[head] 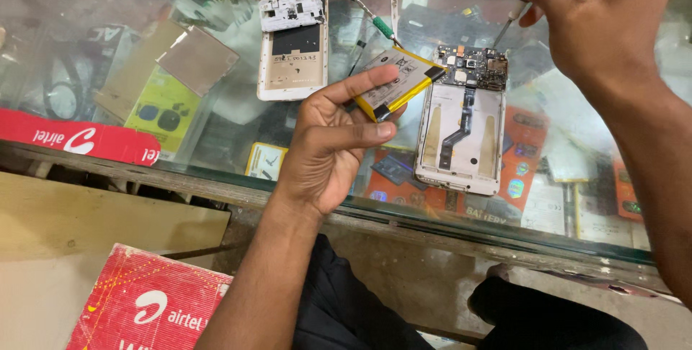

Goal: The person removes the back cover, battery, and motherboard from a white smartphone using a screwdriver and a prying tool. They disconnect ribbon cables and unscrew components, placing each part on the glass table.

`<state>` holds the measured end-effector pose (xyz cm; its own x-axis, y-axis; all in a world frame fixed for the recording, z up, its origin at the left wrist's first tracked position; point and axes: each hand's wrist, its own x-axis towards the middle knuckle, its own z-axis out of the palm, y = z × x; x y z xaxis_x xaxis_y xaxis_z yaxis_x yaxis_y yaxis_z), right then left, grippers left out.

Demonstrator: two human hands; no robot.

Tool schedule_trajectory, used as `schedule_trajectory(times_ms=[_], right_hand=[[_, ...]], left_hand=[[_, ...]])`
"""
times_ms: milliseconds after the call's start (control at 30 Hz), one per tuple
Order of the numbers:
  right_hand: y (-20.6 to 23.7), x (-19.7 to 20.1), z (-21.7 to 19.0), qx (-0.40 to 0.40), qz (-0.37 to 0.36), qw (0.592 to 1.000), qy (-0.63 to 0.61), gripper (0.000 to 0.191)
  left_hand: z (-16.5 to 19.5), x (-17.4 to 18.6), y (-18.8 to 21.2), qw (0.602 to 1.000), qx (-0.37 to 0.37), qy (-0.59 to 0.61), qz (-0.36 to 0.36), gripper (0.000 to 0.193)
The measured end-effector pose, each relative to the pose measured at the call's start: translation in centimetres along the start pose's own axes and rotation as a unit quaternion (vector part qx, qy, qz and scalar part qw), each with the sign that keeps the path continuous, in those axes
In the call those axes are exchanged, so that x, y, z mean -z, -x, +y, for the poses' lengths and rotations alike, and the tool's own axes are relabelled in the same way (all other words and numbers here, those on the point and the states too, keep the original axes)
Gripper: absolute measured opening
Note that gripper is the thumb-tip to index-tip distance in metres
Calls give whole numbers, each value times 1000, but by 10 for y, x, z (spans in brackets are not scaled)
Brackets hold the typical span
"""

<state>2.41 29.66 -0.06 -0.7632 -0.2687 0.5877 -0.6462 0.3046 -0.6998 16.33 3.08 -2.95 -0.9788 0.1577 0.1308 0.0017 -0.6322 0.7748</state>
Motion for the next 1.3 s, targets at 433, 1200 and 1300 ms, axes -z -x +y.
schedule_trajectory(times_ms=[433, 1200, 1300], right_hand=[[-1, 0, -3, 14, -8, 1000, 18, 8], [1, 2, 1, 41, -15, 999, 24, 9], [2, 2, 2, 77, -25, 996, 37, 9]], left_hand=[[0, -1, -6, 998, 16, 36, 55, 43], [-16, -10, 6, 991, -57, -115, 23, 33], [-20, -13, 9, 960, -139, -242, 7, 31]])
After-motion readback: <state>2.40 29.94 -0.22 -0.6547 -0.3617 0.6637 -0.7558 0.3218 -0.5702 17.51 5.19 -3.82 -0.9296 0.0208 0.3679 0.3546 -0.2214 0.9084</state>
